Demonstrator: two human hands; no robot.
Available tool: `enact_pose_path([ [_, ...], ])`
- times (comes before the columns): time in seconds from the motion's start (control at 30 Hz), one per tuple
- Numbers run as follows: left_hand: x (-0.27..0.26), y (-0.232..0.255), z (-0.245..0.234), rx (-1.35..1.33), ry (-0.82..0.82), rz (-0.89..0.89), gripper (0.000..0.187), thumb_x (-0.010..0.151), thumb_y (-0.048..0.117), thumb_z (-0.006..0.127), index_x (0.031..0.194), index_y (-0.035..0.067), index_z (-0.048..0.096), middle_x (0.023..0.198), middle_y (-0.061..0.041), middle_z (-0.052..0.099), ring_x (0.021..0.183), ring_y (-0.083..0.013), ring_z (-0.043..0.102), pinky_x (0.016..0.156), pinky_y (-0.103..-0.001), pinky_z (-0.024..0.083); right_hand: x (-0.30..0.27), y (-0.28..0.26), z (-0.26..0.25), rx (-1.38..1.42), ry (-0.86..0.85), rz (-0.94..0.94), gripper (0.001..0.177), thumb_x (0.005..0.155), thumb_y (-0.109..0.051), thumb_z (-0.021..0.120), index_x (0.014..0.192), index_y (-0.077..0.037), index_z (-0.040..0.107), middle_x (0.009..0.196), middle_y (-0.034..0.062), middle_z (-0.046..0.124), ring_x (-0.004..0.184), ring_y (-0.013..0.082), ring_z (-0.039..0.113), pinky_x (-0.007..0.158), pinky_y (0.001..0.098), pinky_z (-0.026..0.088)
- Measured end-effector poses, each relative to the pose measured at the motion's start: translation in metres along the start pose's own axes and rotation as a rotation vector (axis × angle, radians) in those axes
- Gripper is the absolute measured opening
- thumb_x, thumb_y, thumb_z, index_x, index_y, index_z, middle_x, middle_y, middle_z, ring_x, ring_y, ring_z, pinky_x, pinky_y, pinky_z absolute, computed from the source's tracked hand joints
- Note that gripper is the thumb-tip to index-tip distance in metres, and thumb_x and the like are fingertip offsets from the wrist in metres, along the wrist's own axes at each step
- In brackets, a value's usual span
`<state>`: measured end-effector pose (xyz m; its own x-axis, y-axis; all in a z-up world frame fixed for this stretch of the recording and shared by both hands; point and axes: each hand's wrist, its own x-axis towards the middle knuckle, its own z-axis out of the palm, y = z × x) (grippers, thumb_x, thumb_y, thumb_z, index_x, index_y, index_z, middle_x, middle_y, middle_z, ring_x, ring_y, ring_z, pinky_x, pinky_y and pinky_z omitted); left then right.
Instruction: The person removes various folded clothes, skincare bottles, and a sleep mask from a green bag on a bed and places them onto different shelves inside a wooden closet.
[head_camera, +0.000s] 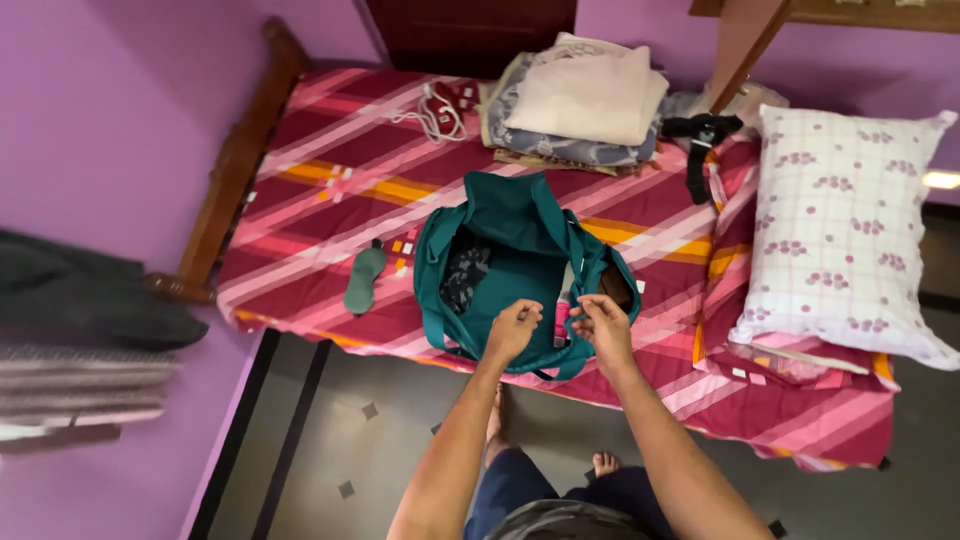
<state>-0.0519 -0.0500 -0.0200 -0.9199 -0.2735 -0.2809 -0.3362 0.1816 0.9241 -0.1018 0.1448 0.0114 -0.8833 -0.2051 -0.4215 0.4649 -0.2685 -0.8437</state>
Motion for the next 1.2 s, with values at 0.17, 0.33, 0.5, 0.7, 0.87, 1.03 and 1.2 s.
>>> enact_pose_path([
  [0.17,0.053,-0.028,-0.023,0.146,-0.103,0.001,0.022,0.097,0.030,0.064,0.109,0.015,0.075,0.092,-0.006,0.079,0.085,-0.0168,0.075,0.079,-0.032,0.058,0.020,0.017,0.033,0.036,0.121,0.062,0.014,0.103,-0.018,0.058,0.111,-0.009,0.066,0.094,0.0055,0.072,0.072,0.0122,0.068,0.066,0.0256,0.054],
  [0.33,0.087,-0.087,-0.025,0.245,-0.118,-0.024,0.021,0.095,0.029,0.066,0.108,0.015,0.075,0.095,-0.010,0.078,0.091,-0.0269,0.076,0.083,-0.038,0.059,0.030,0.049,0.046,0.091,0.185,0.131,0.015,0.104,-0.018,0.058,0.111,-0.008,0.066,0.095,0.0053,0.071,0.074,0.0131,0.068,0.067,0.0269,0.054],
  [0.5,0.107,-0.148,-0.023,0.302,-0.085,-0.013,0.029,0.093,0.028,0.066,0.116,0.010,0.066,0.108,-0.015,0.075,0.105,-0.0335,0.072,0.093,-0.043,0.056,0.053,0.084,0.049,0.041,0.209,0.287,0.017,0.101,-0.017,0.056,0.112,-0.009,0.066,0.097,0.0076,0.073,0.075,0.0153,0.069,0.069,0.0275,0.056],
  [0.7,0.135,-0.204,-0.039,0.588,0.039,-0.113,0.050,0.088,0.030,0.070,0.131,0.007,0.059,0.135,-0.022,0.058,0.129,-0.0424,0.052,0.108,-0.050,0.045,0.080,0.150,0.037,0.042,0.198,0.375,0.018,0.101,-0.019,0.058,0.115,-0.010,0.065,0.100,0.0084,0.072,0.078,0.0172,0.069,0.071,0.0296,0.056],
  [0.87,0.164,-0.215,-0.066,0.808,0.112,-0.203,0.058,0.083,0.027,0.074,0.139,0.020,0.061,0.160,-0.032,0.025,0.142,-0.0526,0.032,0.115,-0.057,0.034,0.093,0.165,0.038,0.005,0.214,0.426,0.020,0.101,-0.021,0.058,0.116,-0.009,0.066,0.103,0.0105,0.073,0.079,0.0185,0.070,0.071,0.0302,0.056],
  [1.03,0.193,-0.231,-0.077,0.844,0.026,-0.388,0.059,0.083,0.030,0.072,0.141,0.036,0.061,0.163,-0.030,0.008,0.148,-0.0521,0.021,0.117,-0.062,0.024,0.094,0.177,0.030,0.008,0.223,0.456,0.020,0.101,-0.020,0.058,0.117,-0.009,0.066,0.104,0.0111,0.073,0.081,0.0191,0.070,0.072,0.0303,0.056],
  [1.2,0.210,-0.271,-0.080,0.625,0.033,-0.466,0.079,0.080,0.031,0.065,0.150,0.003,0.041,0.164,-0.026,0.015,0.140,-0.0549,0.023,0.112,-0.057,0.022,0.096,0.180,0.023,0.026,0.214,0.456,0.020,0.101,-0.019,0.058,0.116,-0.008,0.065,0.104,0.0107,0.073,0.082,0.0193,0.070,0.072,0.0310,0.057],
])
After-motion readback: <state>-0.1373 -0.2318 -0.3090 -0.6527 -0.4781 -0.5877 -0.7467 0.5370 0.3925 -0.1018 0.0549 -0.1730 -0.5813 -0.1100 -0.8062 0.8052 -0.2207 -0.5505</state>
